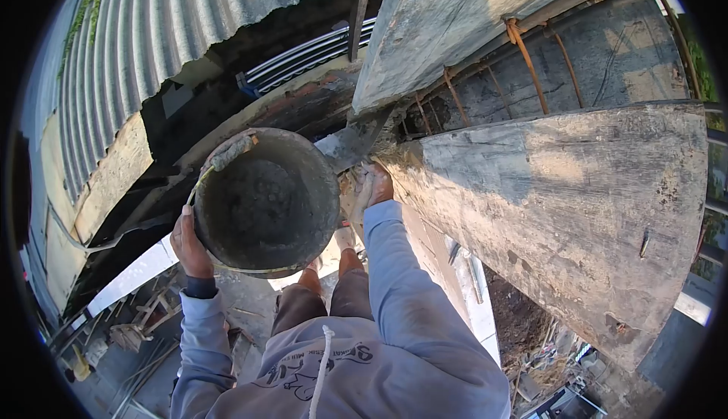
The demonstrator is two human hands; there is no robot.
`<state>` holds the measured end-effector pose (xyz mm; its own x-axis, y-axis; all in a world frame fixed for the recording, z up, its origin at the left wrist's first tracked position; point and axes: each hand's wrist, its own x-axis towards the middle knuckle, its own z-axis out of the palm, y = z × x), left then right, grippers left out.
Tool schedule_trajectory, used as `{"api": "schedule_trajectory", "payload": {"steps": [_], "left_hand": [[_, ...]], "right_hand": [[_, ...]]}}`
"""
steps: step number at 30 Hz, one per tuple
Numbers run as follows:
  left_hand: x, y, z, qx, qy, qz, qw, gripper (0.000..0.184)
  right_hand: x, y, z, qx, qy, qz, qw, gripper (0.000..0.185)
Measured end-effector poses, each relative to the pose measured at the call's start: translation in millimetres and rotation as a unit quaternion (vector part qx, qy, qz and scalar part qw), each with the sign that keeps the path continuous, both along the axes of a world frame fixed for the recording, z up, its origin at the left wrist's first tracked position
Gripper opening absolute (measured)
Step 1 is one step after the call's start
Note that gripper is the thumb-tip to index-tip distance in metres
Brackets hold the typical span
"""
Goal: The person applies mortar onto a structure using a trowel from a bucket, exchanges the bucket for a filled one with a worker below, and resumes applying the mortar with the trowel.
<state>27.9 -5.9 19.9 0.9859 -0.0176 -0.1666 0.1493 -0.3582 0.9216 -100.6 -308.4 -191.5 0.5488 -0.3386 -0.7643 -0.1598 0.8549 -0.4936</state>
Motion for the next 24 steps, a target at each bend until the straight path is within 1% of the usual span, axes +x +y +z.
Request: {"api": "schedule_trajectory", "payload": {"steps": [2,3,4,6,9,12,13,16,17,18,20,23,24], "left_hand": [[0.1,-3.6,-1.0,-0.002,-0.008,-0.007,1.000,0.041],[-0.5,-4.8,-0.4,-0.002,-0.014,-0.007,1.000,0.041],[-0.2,-7.8,2.8,-0.004,-0.021,-0.007,1.000,0.041],[-0.9,-14.1,8.9,-0.003,-0.026,-0.011,1.000,0.041],[0.1,-12.0,7.2,-0.001,-0.017,-0.013,1.000,0.041],[2.9,-7.8,6.4,-0.008,-0.013,-0.021,1.000,0.041],[3.5,-6.3,5.6,-0.013,-0.012,-0.022,1.000,0.041],[5.7,-0.5,3.8,0.007,-0.020,-0.034,0.999,0.041],[4.8,-0.1,4.3,0.009,-0.022,-0.030,0.999,0.041],[3.3,-0.4,4.8,0.010,-0.024,-0.028,0.999,0.041],[3.2,-2.7,3.2,0.000,-0.017,-0.026,1.000,0.041],[2.4,-2.4,0.5,-0.012,0.001,-0.025,1.000,0.041],[2.4,-6.1,2.2,-0.004,-0.004,-0.027,1.000,0.041]], "right_hand": [[-22.9,-16.5,-3.3,-0.069,0.047,0.035,0.996,0.020],[-32.0,-25.5,-4.8,-0.097,0.051,0.054,0.992,0.020],[-35.0,-32.3,1.6,-0.105,0.074,0.072,0.989,0.019],[-35.3,-32.1,11.2,-0.163,0.126,0.096,0.974,0.017],[-43.6,-20.8,19.7,-0.146,0.034,0.040,0.988,0.018],[-52.7,-13.4,27.2,-0.112,0.013,0.102,0.988,0.019],[-49.3,-10.5,29.6,-0.101,0.063,0.129,0.984,0.019],[-42.1,-19.9,8.7,-0.154,0.115,0.240,0.951,0.018],[-45.0,-29.0,-0.1,-0.138,0.093,0.226,0.960,0.014],[-47.3,-33.8,-0.6,-0.146,0.109,0.180,0.967,0.014],[-49.9,-53.7,7.2,-0.129,0.128,0.225,0.957,0.013],[-59.5,-56.3,10.2,-0.109,0.101,0.098,0.984,0.012],[-56.7,-56.2,9.2,-0.117,0.088,0.123,0.982,0.012]]}}
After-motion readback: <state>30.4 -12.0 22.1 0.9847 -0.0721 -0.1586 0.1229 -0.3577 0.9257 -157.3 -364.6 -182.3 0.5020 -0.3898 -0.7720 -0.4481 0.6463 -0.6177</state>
